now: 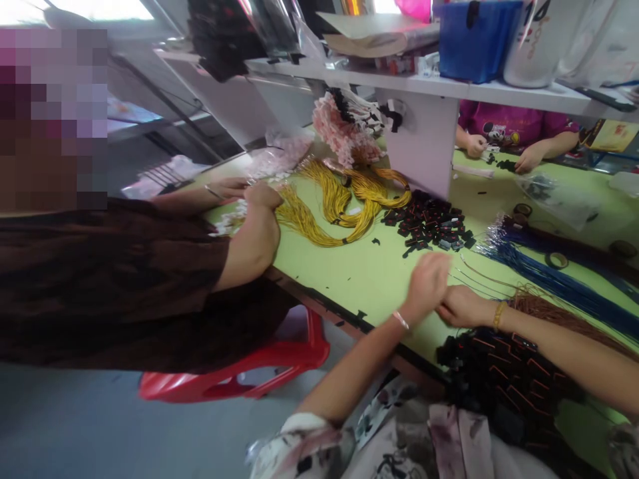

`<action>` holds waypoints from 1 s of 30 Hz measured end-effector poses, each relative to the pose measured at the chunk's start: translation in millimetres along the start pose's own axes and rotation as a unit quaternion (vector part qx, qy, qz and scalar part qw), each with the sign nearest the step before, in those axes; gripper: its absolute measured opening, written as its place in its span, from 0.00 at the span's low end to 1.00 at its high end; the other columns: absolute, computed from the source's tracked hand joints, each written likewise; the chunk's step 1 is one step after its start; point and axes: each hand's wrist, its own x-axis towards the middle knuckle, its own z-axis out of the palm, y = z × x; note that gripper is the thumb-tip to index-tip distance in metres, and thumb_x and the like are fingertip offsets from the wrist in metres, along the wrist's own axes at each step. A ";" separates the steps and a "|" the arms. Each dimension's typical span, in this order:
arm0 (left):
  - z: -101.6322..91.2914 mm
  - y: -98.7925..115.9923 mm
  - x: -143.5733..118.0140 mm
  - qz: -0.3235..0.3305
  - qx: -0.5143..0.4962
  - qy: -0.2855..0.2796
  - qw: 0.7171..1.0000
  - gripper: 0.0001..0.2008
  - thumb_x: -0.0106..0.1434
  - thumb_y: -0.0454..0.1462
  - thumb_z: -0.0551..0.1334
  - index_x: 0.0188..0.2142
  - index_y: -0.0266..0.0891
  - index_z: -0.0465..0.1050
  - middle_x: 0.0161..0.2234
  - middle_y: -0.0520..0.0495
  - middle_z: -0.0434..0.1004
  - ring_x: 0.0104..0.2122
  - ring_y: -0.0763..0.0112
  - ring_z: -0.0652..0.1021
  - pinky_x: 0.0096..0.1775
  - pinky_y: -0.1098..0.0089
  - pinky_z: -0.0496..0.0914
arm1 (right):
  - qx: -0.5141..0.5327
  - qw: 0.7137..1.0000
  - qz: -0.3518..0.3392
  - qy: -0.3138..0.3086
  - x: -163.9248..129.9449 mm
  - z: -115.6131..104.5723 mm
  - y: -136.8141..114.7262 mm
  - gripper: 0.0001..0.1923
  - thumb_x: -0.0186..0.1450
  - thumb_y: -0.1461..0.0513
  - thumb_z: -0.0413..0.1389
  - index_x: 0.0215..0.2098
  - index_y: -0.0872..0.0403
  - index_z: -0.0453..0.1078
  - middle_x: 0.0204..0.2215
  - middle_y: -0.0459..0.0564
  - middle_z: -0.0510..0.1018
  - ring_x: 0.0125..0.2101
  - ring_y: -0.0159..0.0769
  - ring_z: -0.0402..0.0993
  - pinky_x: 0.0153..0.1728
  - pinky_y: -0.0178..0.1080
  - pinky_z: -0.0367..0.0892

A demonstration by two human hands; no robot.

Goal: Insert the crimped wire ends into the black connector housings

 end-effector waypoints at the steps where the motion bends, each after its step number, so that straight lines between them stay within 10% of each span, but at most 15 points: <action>1: -3.5 -19.7 12.0 -0.050 0.044 0.004 0.998 0.16 0.66 0.34 0.50 0.46 0.35 0.73 0.44 0.38 0.74 0.45 0.63 0.72 0.48 0.59 0.68 | 0.006 1.000 0.003 0.005 0.3 -1.7 0.8 0.07 0.54 0.59 0.57 0.25 0.55 0.67 0.19 0.41 0.68 0.23 0.28 0.61 0.26 0.31 0.57; 7: -1.0 -88.6 49.3 -0.120 0.172 -0.071 0.975 0.14 0.64 0.30 0.51 0.39 0.35 0.76 0.43 0.40 0.71 0.41 0.64 0.72 0.46 0.63 0.67 | 0.066 0.996 0.034 0.050 4.3 -17.1 4.8 0.04 0.54 0.61 0.54 0.25 0.55 0.64 0.20 0.41 0.67 0.22 0.28 0.59 0.25 0.31 0.57; 13: -0.5 -77.4 39.9 -0.122 0.180 -0.090 0.972 0.08 0.62 0.31 0.54 0.33 0.38 0.72 0.38 0.41 0.70 0.40 0.61 0.69 0.41 0.64 0.64 | 0.132 0.983 0.045 0.124 9.0 -26.1 3.9 0.07 0.56 0.59 0.52 0.27 0.55 0.65 0.23 0.44 0.69 0.24 0.28 0.61 0.27 0.32 0.59; 22: -10.0 -48.8 9.5 -0.189 -0.109 -0.047 0.975 0.12 0.58 0.29 0.59 0.41 0.40 0.73 0.41 0.43 0.72 0.42 0.63 0.70 0.49 0.63 0.62 | 0.137 0.977 0.024 0.163 7.8 -28.5 -8.9 0.09 0.58 0.57 0.53 0.27 0.55 0.66 0.20 0.42 0.65 0.22 0.28 0.58 0.24 0.32 0.57; 30: -7.3 -26.8 -7.0 -0.426 -0.556 -0.049 0.712 0.12 0.53 0.29 0.65 0.39 0.35 0.73 0.35 0.47 0.72 0.32 0.78 0.72 0.36 0.75 0.67 | 0.033 0.985 0.006 0.169 2.3 -26.7 -13.9 0.05 0.56 0.62 0.52 0.23 0.55 0.64 0.18 0.41 0.64 0.20 0.27 0.56 0.23 0.31 0.54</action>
